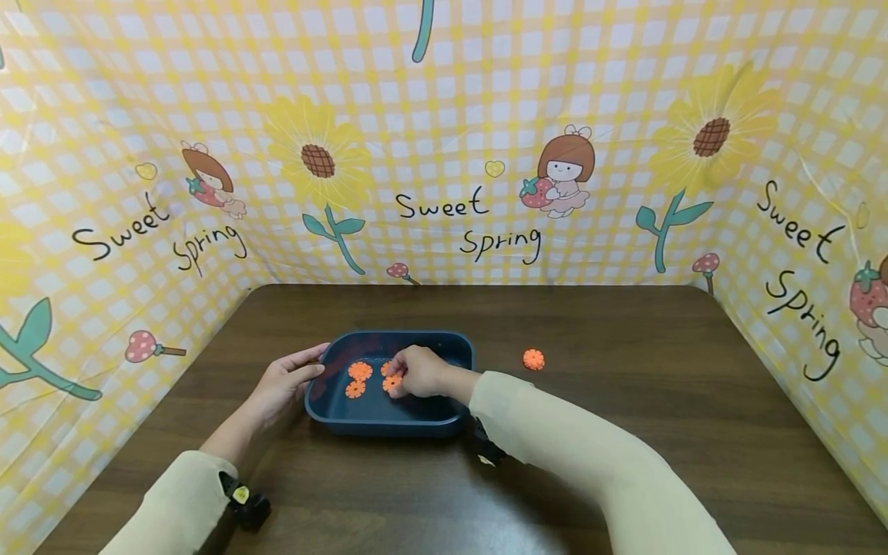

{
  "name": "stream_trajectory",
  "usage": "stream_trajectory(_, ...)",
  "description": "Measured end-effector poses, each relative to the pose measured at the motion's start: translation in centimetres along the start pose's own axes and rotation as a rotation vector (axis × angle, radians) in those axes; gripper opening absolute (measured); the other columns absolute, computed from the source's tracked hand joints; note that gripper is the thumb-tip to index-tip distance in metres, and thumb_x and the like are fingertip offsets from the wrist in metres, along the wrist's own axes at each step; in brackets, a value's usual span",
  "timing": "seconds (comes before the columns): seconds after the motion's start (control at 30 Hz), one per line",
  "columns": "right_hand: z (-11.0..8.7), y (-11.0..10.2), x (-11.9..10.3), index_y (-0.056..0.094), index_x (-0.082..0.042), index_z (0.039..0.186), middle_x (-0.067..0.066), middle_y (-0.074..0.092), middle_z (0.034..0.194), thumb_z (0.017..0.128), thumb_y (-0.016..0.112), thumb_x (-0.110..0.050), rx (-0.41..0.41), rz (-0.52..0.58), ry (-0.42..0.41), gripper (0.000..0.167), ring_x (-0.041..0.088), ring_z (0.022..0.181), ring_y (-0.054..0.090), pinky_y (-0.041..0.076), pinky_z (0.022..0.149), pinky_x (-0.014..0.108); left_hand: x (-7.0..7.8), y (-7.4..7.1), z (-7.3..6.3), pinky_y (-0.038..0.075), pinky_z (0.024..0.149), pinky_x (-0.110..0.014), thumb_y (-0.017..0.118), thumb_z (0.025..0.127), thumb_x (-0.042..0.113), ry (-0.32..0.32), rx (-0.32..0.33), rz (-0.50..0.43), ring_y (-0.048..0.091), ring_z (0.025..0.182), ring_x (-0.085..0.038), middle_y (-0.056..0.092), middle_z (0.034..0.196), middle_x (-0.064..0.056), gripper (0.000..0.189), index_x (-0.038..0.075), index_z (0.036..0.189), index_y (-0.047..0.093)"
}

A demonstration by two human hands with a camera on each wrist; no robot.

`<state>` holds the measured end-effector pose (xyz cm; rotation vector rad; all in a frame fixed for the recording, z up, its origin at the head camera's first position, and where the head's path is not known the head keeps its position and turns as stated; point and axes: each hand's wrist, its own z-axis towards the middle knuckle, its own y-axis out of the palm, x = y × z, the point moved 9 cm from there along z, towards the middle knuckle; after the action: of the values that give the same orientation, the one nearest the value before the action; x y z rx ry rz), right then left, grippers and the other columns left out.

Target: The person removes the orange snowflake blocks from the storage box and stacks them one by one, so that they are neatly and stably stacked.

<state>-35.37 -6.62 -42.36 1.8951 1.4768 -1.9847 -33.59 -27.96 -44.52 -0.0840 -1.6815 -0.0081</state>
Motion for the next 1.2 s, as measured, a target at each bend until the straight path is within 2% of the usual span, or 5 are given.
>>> stream_trajectory(0.23, -0.7, -0.9, -0.8, 0.067, -0.01, 0.109, 0.001, 0.061, 0.096, 0.085, 0.076, -0.012, 0.023, -0.014, -0.043, 0.025, 0.017, 0.086, 0.055, 0.049, 0.076, 0.027, 0.2, 0.1, -0.1, 0.054, 0.083, -0.03, 0.06, 0.096, 0.006, 0.002, 0.004, 0.001, 0.062, 0.097, -0.012, 0.058, 0.129, -0.016, 0.051, -0.001, 0.144, 0.044)
stream_trajectory(0.57, -1.9, -3.3, -1.3, 0.066, -0.008, 0.113, 0.001, 0.061, 0.096, 0.087, 0.074, -0.013, 0.099, 0.003, -0.112, 0.028, 0.018, 0.083, 0.055, 0.049, 0.073, 0.028, 0.2, 0.2, -0.1, 0.053, 0.084, -0.03, 0.06, 0.095, 0.006, 0.006, 0.0, -0.013, 0.062, 0.099, -0.013, 0.059, 0.128, -0.015, 0.052, -0.002, 0.144, 0.044)
stream_trajectory(0.83, -3.1, -5.3, -1.2, 0.066, -0.006, 0.113, 0.003, 0.059, 0.097, 0.087, 0.074, -0.012, 0.157, 0.026, -0.141, 0.028, 0.019, 0.085, 0.053, 0.048, 0.075, 0.028, 0.2, 0.2, -0.2, 0.053, 0.086, -0.031, 0.06, 0.096, 0.007, 0.01, -0.007, -0.008, 0.062, 0.102, -0.015, 0.057, 0.131, -0.016, 0.052, -0.002, 0.144, 0.043)
stream_trajectory(1.2, -5.1, -8.6, -0.2, 0.062, -0.005, 0.116, 0.007, 0.058, 0.096, 0.089, 0.072, -0.011, 0.217, 0.097, -0.153, 0.029, 0.021, 0.082, 0.055, 0.05, 0.068, 0.029, 0.2, 0.2, -0.1, 0.053, 0.086, -0.031, 0.06, 0.096, 0.005, -0.001, -0.003, -0.008, 0.063, 0.101, -0.014, 0.058, 0.13, -0.015, 0.051, -0.002, 0.144, 0.043)
